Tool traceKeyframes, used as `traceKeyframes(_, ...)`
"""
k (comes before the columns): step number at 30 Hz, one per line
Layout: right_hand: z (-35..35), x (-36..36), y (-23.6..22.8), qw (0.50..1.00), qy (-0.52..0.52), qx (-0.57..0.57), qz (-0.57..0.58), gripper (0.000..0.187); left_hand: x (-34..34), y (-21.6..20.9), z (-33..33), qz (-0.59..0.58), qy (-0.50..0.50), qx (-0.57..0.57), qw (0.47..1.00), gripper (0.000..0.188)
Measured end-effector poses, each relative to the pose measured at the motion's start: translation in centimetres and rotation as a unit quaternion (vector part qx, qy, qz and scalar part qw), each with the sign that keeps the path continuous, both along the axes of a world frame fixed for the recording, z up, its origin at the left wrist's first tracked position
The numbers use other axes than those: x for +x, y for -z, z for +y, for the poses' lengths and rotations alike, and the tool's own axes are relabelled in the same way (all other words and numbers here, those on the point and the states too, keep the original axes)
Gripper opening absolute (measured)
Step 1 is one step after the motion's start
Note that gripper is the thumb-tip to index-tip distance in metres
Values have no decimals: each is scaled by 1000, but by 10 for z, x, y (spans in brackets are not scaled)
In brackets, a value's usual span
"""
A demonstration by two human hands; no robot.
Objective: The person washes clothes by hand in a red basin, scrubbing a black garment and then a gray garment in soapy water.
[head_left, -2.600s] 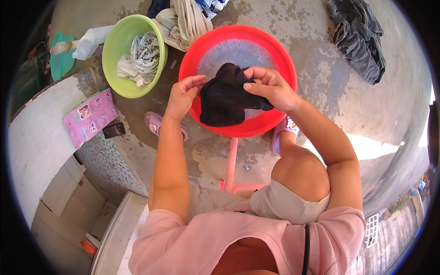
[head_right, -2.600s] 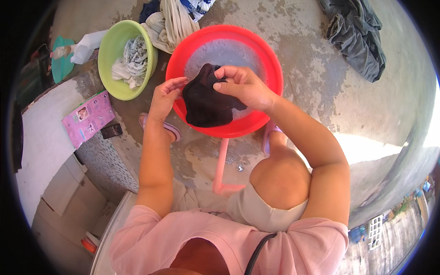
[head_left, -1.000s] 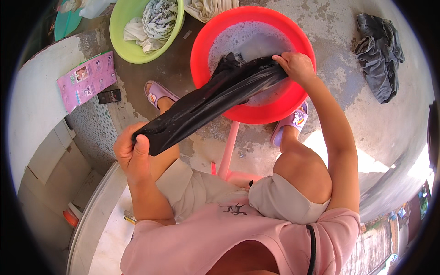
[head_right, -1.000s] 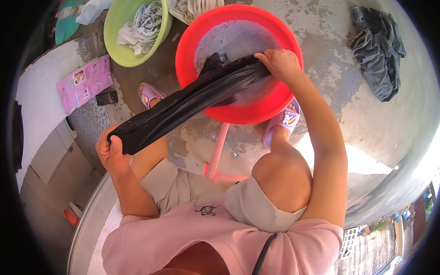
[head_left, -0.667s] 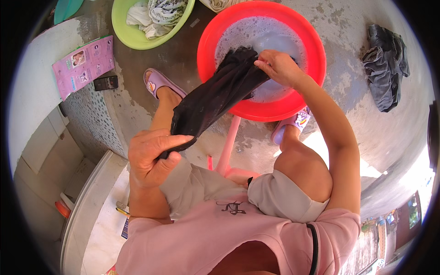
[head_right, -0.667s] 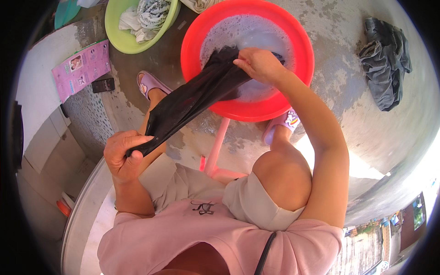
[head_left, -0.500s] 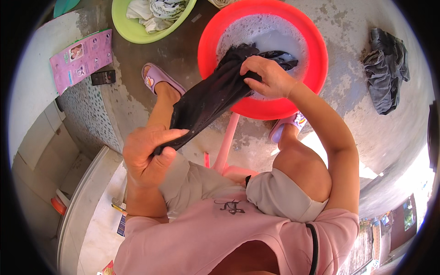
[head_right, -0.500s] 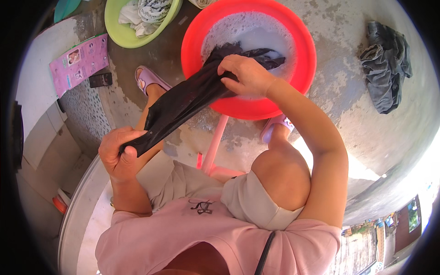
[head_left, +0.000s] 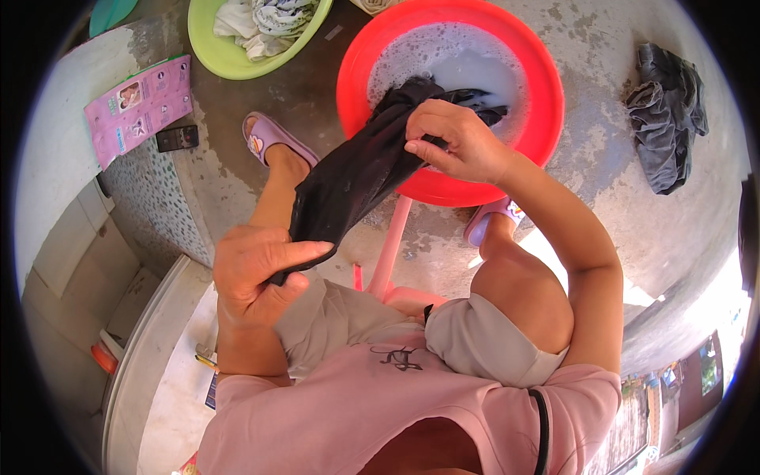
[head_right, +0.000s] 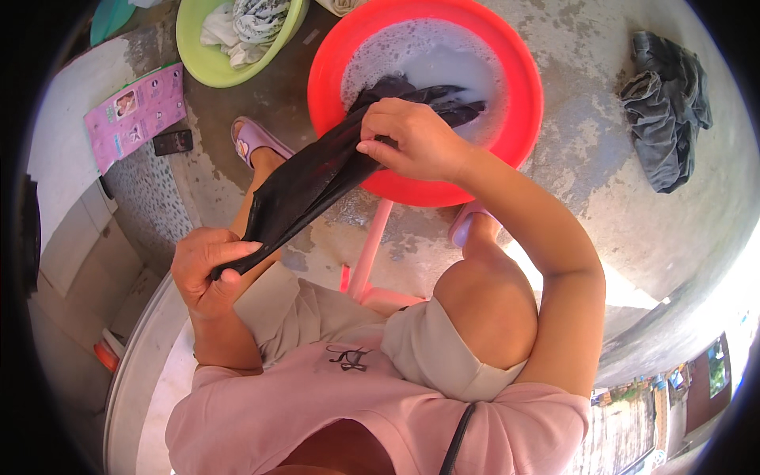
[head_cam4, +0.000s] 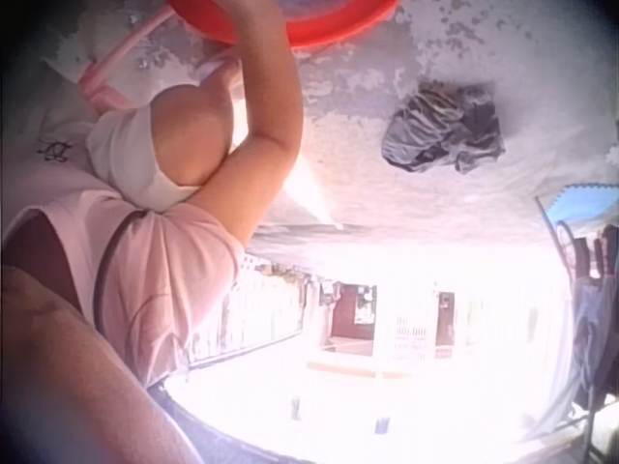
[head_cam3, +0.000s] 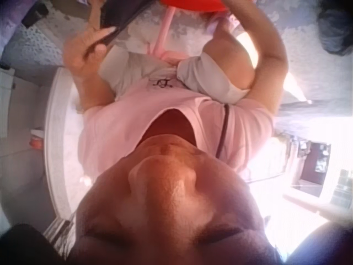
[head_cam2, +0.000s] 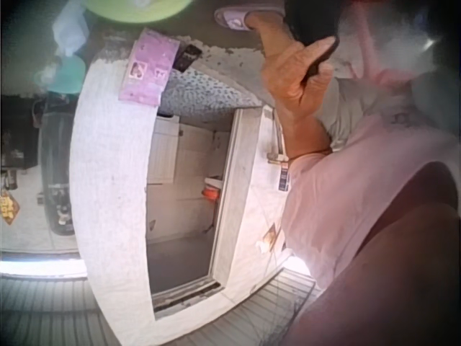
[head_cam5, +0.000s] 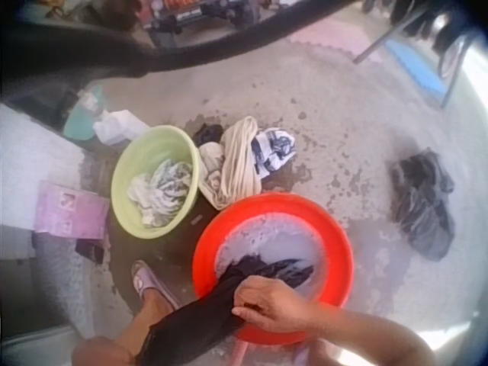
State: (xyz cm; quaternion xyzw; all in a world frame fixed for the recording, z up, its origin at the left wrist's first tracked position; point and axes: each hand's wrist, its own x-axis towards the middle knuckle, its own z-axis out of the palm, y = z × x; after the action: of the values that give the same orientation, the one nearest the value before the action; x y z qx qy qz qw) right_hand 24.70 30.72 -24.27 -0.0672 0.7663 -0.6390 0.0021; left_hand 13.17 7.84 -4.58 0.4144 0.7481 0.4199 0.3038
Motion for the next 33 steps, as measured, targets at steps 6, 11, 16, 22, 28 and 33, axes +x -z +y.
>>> traceKeyframes(6, -11, -24, -18, 986, -109, -130, -1, 22, 1, 3, 4, -12, -8, 10, 1000, 30)
traceKeyframes(11, 1, -26, -34, 935, -242, -232, -115, 14, 2, 2, 1, -20, -32, 5, 999, 33)
traceKeyframes(16, 15, -28, -33, 933, -246, -224, -136, 15, 4, 0, 1, -37, -86, -14, 995, 37)
traceKeyframes(22, 25, -30, -12, 985, -154, 0, -75, 13, 13, -3, 0, -136, -253, -1, 958, 38)
traceKeyframes(28, -5, -24, 5, 989, 97, 109, 25, 12, 7, 1, 6, -169, -287, -16, 943, 38)
traceKeyframes(33, -34, -13, 15, 984, 145, -34, -94, 14, 6, 4, 3, -171, -274, -25, 946, 37)
